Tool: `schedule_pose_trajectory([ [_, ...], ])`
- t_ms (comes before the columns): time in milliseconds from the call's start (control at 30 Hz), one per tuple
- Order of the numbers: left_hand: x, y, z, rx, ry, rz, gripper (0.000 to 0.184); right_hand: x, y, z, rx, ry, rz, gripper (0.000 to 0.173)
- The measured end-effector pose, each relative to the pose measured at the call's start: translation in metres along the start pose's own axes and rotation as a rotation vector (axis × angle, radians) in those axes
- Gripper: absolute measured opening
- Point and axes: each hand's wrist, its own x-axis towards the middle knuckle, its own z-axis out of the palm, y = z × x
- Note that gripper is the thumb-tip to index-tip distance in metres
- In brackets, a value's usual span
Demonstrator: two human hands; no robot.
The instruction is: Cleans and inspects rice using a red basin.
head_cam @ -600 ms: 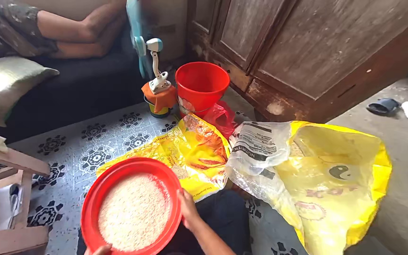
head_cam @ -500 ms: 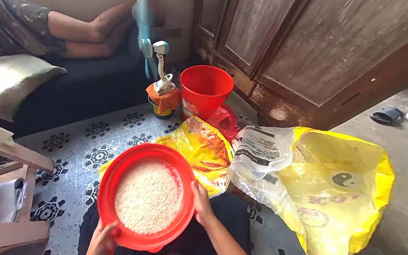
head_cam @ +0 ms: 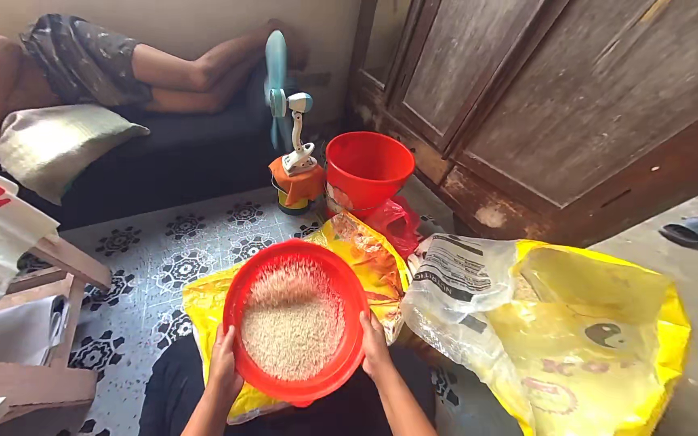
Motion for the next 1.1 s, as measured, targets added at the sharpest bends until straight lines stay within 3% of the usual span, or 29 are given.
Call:
schedule_pose_trajectory([
  [133,-0.011,-0.026,-0.016,-0.026,0.077,-0.130,0.046,-0.006,0.019,-0.007,-0.060,0.037,0.136,0.038],
  [300,-0.044,-0.001,-0.001,0.001,0.059,-0.047,0.050,0.007,0.000,-0.018,0.017,-0.079,0.118,0.037],
  [367,-0.043,-0.003,-0.004,-0.018,-0.014,-0.050,0.054,0.018,-0.001,-0.018,0.019,-0.109,0.197,0.035],
  [533,-0.030,-0.015,-0.003,-0.111,0.062,-0.195,0.054,0.027,0.019,-0.011,-0.075,-0.070,0.290,0.037],
  [700,-0.024,-0.015,-0.009,-0.148,0.069,-0.158,0.060,0.006,0.000,-0.005,-0.049,-0.053,0.093,0.038],
  [900,-0.043,0.025,0.008,-0.157,-0.002,0.171,0.059,-0.031,-0.056,0.005,0.092,-0.068,-0.309,0.032],
  [1100,0.003,-0.028,-0.006,-0.064,0.071,-0.116,0.063,0.028,0.029,-0.005,0.045,-0.073,0.082,0.041],
])
